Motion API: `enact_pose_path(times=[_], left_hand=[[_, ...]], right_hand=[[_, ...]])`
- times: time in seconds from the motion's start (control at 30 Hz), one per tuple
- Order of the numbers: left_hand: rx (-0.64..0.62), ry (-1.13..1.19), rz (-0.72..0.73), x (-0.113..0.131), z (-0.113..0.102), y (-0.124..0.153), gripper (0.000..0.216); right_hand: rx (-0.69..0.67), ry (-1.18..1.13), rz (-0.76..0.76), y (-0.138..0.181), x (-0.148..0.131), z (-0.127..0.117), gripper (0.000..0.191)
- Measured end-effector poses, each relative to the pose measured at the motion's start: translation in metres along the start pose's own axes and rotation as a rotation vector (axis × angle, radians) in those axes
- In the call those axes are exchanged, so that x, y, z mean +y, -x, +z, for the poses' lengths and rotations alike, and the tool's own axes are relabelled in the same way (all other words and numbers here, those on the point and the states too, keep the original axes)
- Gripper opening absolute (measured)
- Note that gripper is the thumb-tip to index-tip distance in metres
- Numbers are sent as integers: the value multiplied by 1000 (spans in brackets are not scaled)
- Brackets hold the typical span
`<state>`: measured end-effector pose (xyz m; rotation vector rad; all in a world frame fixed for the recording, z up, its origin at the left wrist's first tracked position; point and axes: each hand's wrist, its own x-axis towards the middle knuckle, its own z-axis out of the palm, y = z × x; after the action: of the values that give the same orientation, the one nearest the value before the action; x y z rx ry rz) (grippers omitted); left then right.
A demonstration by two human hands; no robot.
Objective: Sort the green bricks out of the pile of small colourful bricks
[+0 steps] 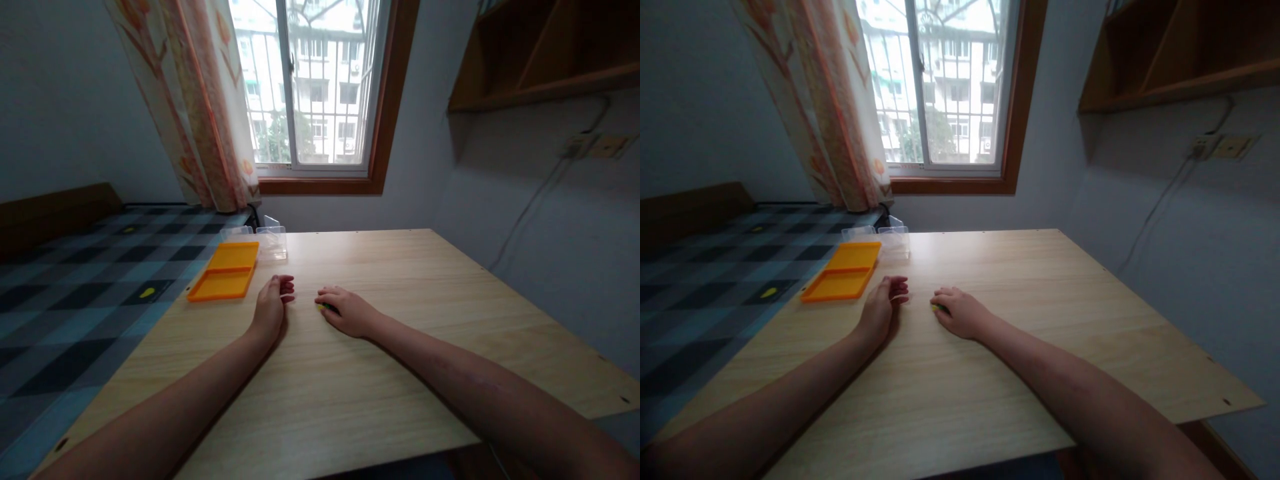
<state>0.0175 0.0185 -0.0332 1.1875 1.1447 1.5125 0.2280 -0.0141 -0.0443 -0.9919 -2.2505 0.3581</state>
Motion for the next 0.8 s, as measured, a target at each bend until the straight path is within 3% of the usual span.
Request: enact_pose_path(times=[0.8], left_hand=[[-116,-165,74,5,2,5,41]], right_hand=[[32,-46,-31,-13,3,3,24]])
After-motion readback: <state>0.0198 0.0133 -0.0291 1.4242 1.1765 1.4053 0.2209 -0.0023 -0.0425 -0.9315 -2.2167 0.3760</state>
